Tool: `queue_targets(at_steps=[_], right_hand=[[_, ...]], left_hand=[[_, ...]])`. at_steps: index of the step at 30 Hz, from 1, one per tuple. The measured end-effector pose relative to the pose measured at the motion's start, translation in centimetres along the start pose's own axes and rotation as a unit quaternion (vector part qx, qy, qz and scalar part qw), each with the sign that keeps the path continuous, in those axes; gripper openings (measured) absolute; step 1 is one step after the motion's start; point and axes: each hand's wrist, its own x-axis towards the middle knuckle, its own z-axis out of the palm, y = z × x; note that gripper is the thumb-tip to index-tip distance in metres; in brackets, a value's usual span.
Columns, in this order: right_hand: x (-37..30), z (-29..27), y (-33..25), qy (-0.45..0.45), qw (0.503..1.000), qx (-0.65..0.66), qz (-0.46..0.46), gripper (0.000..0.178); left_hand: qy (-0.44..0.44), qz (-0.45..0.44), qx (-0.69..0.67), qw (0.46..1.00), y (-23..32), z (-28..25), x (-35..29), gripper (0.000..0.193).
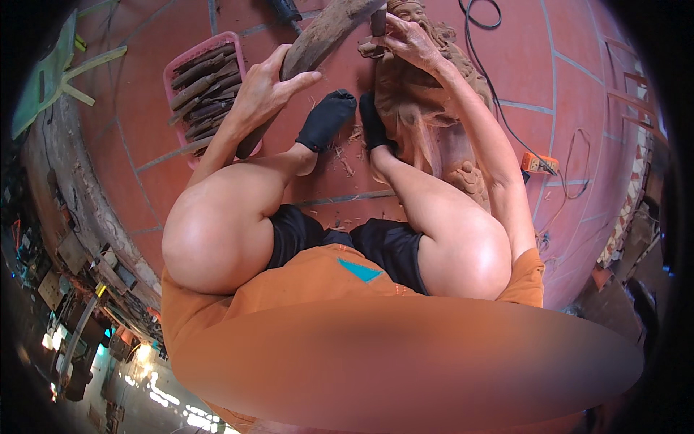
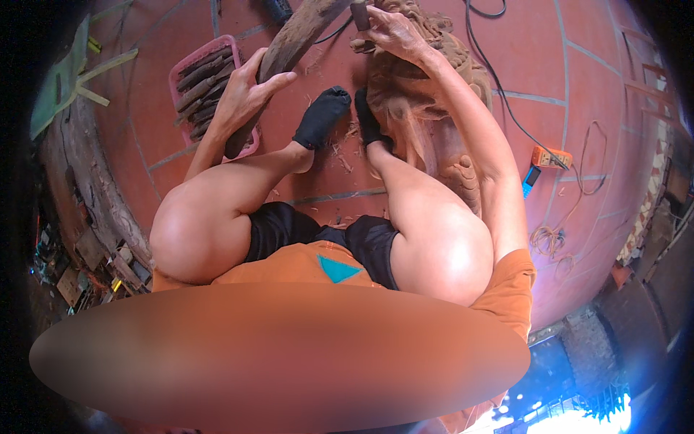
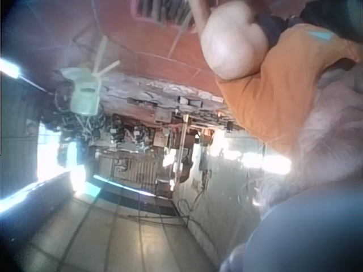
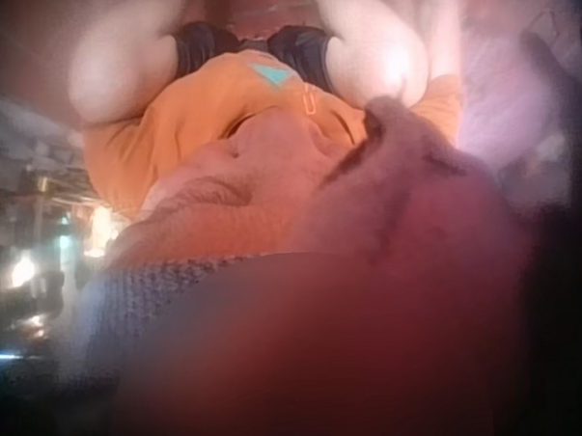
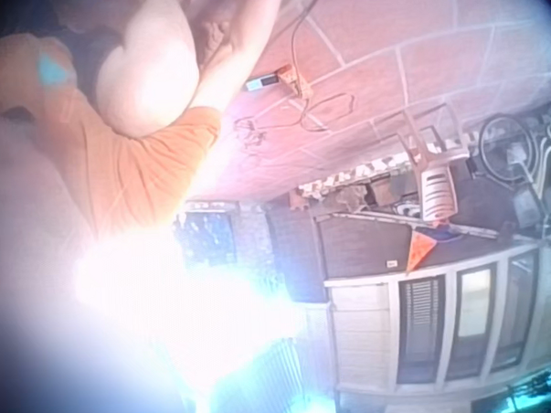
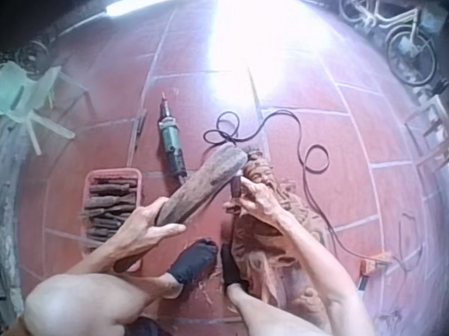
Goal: The person sits on the floor and carves a wooden sculpture using a chisel and mallet. They repeatedly strike the chisel to shape the wood, occasionally pausing to adjust the piece or clear shavings.
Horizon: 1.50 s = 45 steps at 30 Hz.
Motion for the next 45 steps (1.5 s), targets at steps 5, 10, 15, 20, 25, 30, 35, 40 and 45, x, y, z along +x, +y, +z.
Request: queue_targets(at_steps=[5,10,15,20,25,30,35,40,45], right_hand=[[0.1,0.3,0.0,-0.001,0.999,0.029,-0.018,0.044],[0.0,0.4,-0.4,0.000,0.999,0.043,0.015,0.044],[0.1,0.5,-1.1,0.032,0.996,-0.075,-0.044,0.052],[0.3,0.8,-1.1,0.041,0.997,-0.062,-0.019,0.045],[0.1,0.7,-1.1,0.026,0.997,-0.078,-0.009,0.043],[0.0,0.2,-1.7,0.028,0.996,-0.090,-0.006,0.048],[-0.1,0.2,-1.9,0.010,1.000,0.005,-0.021,0.046],[0.2,0.6,-1.5,0.006,0.999,0.039,-0.028,0.050],[0.6,1.2,-1.3,0.007,0.999,0.011,-0.036,0.049]], left_hand=[[0.014,0.023,-0.015,1.000,0.3,-0.1,-0.2,0.052],[0.027,0.052,-0.017,0.998,0.6,0.2,-0.4,0.054],[-0.031,-0.013,0.130,0.991,0.8,0.3,0.2,0.050],[0.019,0.040,0.023,0.999,0.8,0.1,-0.3,0.057],[0.043,0.084,0.057,0.994,0.8,0.5,0.2,0.063],[-0.017,-0.007,0.097,0.995,0.5,0.0,0.1,0.055],[0.007,0.001,-0.011,1.000,0.4,0.1,-0.7,0.051],[0.011,0.008,-0.009,1.000,0.5,0.0,-0.7,0.052],[0.024,0.028,-0.010,0.999,0.6,0.1,-1.0,0.056]])
